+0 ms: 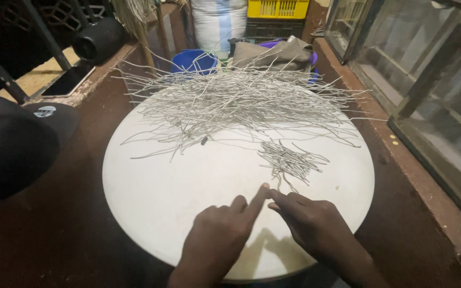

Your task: The person sits and uses both hands to separate thin white fibers from a larger pile on a white circular surface. They repeatedly pick up small bundles, pull them apart, and place the separated strands back onto the surface.

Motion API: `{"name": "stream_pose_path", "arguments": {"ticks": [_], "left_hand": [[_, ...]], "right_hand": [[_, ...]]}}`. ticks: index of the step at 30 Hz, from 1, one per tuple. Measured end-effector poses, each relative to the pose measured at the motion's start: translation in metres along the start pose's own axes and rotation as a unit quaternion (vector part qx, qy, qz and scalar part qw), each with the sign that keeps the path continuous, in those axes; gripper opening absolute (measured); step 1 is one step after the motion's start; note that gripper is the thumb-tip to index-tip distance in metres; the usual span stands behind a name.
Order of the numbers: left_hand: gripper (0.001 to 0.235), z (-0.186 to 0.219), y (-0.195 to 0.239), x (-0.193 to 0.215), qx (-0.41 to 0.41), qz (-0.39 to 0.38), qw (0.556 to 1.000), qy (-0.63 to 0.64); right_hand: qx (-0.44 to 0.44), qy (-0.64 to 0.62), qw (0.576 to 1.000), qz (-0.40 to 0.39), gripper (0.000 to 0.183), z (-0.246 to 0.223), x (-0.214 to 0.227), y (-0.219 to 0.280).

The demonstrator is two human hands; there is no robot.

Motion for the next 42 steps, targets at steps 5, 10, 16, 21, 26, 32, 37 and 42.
{"name": "stream_pose_path", "arguments": {"ticks": [5,10,16,21,26,32,37,42], "left_hand": [[0.032,0.008,0.001,-0.019,-0.066,-0.062,0.995,0.028],[0.020,0.005,0.005,-0.029,-0.146,-0.156,0.970,0.116],[0.046,-0.005,0.010,-0.027,-0.149,-0.198,0.935,0.253],[0.047,-0.014,0.011,-0.013,-0.204,-0.146,0.892,0.376],[0.039,-0.012,0.013,-0.019,-0.229,-0.162,0.810,0.514],[0.020,-0.009,0.008,0.016,-0.284,-0.183,0.655,0.676],[0.014,0.012,0.006,-0.018,-0.196,-0.196,0.495,0.824],[0.005,0.025,0.002,-0.033,-0.127,-0.105,0.383,0.909]], "right_hand": [[0.008,0.020,0.996,-0.090,0.021,0.012,-0.007,0.000],[0.072,0.004,0.983,-0.171,0.026,0.017,-0.005,0.003],[0.141,-0.144,0.958,-0.204,0.052,0.012,0.008,0.009],[0.245,-0.164,0.943,-0.153,0.036,-0.002,0.020,0.011],[0.269,-0.250,0.909,-0.199,0.024,-0.014,0.033,0.006],[0.335,-0.400,0.832,-0.189,0.023,-0.033,0.047,-0.001],[0.285,-0.477,0.824,-0.110,0.030,-0.034,0.033,-0.001],[0.212,-0.517,0.827,0.056,0.040,-0.023,0.018,0.000]]}}
Point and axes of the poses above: each hand's wrist, its own y-axis away from the middle knuckle, its own x-axis out of the back of the hand, z = x × y, the point moved 5 cm from there along -y, towards the middle knuckle, and after that the axes turned 15 degrees about -z, right-handed, at the moved point
